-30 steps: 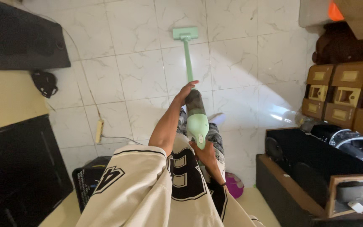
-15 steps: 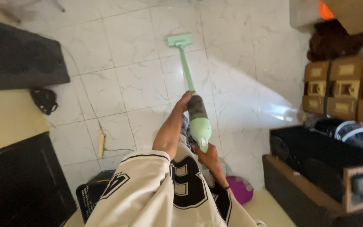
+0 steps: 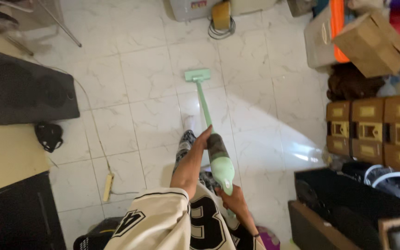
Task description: The person cleans a tiled floor using a handheld vacuum cleaner, moving the vacuum head back and forth across different sections of the room.
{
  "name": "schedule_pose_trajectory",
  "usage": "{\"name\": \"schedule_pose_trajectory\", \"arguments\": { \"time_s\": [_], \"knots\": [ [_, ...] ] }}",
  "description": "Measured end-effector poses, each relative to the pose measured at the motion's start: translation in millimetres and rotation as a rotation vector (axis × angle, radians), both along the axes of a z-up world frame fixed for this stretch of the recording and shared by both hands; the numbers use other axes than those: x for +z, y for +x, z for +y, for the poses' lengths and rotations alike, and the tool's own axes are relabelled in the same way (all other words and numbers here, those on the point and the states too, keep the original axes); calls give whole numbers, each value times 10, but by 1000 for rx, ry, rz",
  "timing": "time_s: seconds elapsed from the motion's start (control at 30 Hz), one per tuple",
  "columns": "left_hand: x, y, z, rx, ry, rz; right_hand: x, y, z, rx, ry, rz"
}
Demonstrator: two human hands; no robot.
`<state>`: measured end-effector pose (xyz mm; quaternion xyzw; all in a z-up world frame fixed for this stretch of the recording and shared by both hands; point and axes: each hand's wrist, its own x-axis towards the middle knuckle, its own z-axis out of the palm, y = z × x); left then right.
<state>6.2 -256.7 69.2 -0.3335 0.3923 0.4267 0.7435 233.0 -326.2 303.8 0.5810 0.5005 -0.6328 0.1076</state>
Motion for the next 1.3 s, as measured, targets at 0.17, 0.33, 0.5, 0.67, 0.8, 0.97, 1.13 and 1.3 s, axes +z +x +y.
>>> {"name": "schedule_pose_trajectory", "arguments": {
  "time_s": [0.17,0.33,0.5,0.67,0.8,0.97,1.13,1.3],
  "knots": [
    [-95,-363,214,10,-20,104,-92,-466,301,26,-9,-24],
    [-244,-904,491,-54,-20,309,-167,-970,586,47,-1,-30],
    [-373,-1421,885,-81,137,121,-234,-1489,928,37,24,-2],
    [-553,-1834,1289,-168,149,117,-208,-1960,1271,49,98,-30],
    [-649,-2087,1599,-192,126,176,-256,-2291,1510,42,90,-58],
    [-801,-2347,1895,-97,105,273,-317,-2564,1780,56,112,-55],
    [-860,-2483,2052,-67,96,345,-322,-2693,1958,38,77,-36],
    [-826,-2361,1936,-94,73,367,-258,-2514,1826,-163,-20,92]
  ]
}}
